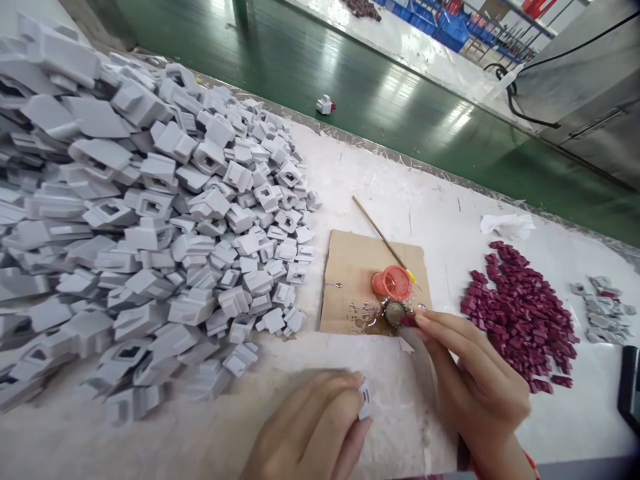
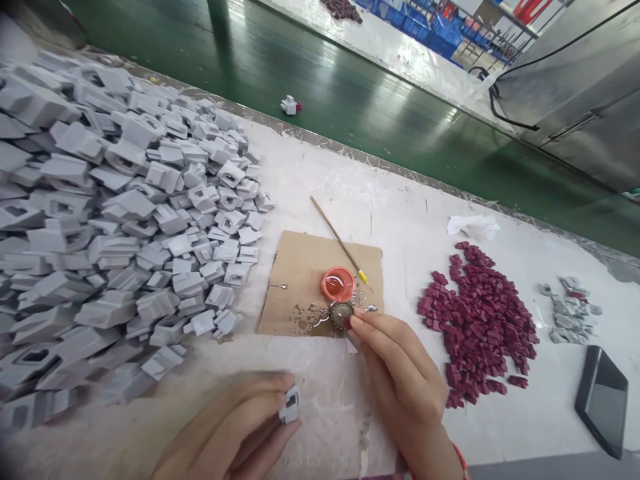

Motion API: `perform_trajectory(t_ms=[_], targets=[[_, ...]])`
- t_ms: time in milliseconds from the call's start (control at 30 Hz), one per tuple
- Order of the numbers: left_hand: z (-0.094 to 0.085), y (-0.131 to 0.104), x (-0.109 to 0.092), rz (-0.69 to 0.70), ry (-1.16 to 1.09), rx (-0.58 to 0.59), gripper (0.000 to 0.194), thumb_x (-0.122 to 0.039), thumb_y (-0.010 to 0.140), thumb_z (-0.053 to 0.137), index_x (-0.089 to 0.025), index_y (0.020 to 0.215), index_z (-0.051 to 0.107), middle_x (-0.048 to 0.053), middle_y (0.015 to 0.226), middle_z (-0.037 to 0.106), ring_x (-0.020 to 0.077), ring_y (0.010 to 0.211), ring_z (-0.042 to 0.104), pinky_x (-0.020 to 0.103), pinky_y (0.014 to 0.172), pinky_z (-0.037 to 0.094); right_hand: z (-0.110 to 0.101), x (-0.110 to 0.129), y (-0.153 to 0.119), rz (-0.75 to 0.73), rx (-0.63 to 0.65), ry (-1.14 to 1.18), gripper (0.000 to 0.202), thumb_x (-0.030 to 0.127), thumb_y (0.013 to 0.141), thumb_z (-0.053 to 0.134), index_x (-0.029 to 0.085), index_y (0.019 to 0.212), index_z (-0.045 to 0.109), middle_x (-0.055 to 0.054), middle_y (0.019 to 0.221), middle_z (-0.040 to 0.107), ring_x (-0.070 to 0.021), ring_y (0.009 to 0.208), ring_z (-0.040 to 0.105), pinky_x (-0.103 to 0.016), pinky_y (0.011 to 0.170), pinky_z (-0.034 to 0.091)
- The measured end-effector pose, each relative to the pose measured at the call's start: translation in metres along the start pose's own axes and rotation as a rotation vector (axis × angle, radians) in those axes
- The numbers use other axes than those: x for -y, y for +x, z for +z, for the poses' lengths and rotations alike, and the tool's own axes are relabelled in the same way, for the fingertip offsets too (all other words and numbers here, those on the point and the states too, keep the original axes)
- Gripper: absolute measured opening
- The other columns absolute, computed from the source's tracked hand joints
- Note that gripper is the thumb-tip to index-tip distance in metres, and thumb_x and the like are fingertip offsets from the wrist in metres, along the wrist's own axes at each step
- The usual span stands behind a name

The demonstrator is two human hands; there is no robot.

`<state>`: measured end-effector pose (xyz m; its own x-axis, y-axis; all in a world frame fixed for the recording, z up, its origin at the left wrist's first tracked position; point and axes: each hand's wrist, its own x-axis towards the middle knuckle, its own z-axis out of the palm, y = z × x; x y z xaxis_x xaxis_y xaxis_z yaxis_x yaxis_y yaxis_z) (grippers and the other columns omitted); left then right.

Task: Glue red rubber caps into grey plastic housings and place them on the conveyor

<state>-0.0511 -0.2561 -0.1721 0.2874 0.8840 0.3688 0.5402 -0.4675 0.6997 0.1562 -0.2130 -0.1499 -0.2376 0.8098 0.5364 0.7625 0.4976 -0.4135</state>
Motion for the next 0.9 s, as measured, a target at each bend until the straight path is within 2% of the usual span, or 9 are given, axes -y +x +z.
perform_trajectory(t_ms=[100,200,267,433,667,800,900], targets=[[0.001,0.000,0.002,-0.082,-0.056,0.036,0.024,-0.017,0.089,0.057,-0.016,0.113,0.054,0.002,0.093,0.073,0.0112,0.087,0.070,0.013,0.083,0.054,-0.011,0.012,-0.007,0.084,0.010,0.051,0.042,0.000,0.078,0.065,0.024,0.113,0.065,-0.002,0.102,0.070,-0.0161,0.092,0.067,-0.029,0.082,0.059],[0.003,-0.002,-0.001,-0.216,-0.127,0.028,0.025,-0.021,0.090,0.056,-0.021,0.115,0.052,0.001,0.096,0.071,0.0106,0.087,0.069,0.012,0.077,0.055,-0.017,0.027,-0.012,0.083,0.161,0.166,0.031,0.005,0.079,0.065,0.021,0.106,0.066,-0.004,0.097,0.072,-0.0166,0.088,0.070,-0.026,0.077,0.061],[0.003,-0.003,-0.003,-0.238,-0.146,0.024,0.026,-0.022,0.090,0.056,-0.022,0.116,0.051,0.001,0.098,0.071,0.0109,0.089,0.069,0.013,0.080,0.055,-0.014,0.035,-0.014,0.039,0.217,0.236,0.027,0.007,0.079,0.065,0.019,0.104,0.065,-0.006,0.092,0.074,-0.0177,0.083,0.071,-0.026,0.072,0.062],[0.003,-0.004,-0.002,-0.207,-0.128,0.034,0.026,-0.020,0.092,0.054,-0.020,0.117,0.050,0.003,0.099,0.072,0.0127,0.091,0.068,0.019,0.085,0.054,0.004,0.046,-0.017,0.046,0.114,0.296,0.024,0.004,0.080,0.063,0.016,0.100,0.065,-0.008,0.085,0.074,-0.0184,0.079,0.072,-0.026,0.066,0.063],[0.002,-0.004,-0.003,-0.214,-0.140,0.049,0.026,-0.017,0.091,0.053,-0.021,0.116,0.050,0.003,0.099,0.072,0.0134,0.090,0.068,0.019,0.082,0.056,0.005,0.041,-0.020,-0.011,0.196,0.308,0.026,-0.002,0.077,0.060,0.014,0.098,0.065,-0.010,0.086,0.073,-0.0194,0.081,0.071,-0.029,0.069,0.063],[0.001,0.000,-0.002,-0.160,-0.110,0.048,0.025,-0.017,0.092,0.052,-0.020,0.117,0.050,0.005,0.099,0.072,0.0146,0.090,0.069,0.021,0.083,0.056,0.005,0.039,-0.020,0.023,0.200,0.344,0.025,-0.004,0.077,0.059,0.013,0.096,0.064,-0.010,0.086,0.072,-0.0189,0.084,0.070,-0.029,0.072,0.062],[0.003,0.003,-0.001,-0.100,-0.049,0.062,0.024,-0.021,0.090,0.055,-0.020,0.114,0.053,0.003,0.095,0.073,0.0144,0.085,0.070,0.019,0.080,0.056,0.008,0.043,-0.020,0.014,0.184,0.414,0.023,-0.002,0.082,0.057,0.010,0.100,0.063,-0.012,0.090,0.071,-0.0173,0.090,0.069,-0.027,0.079,0.060]])
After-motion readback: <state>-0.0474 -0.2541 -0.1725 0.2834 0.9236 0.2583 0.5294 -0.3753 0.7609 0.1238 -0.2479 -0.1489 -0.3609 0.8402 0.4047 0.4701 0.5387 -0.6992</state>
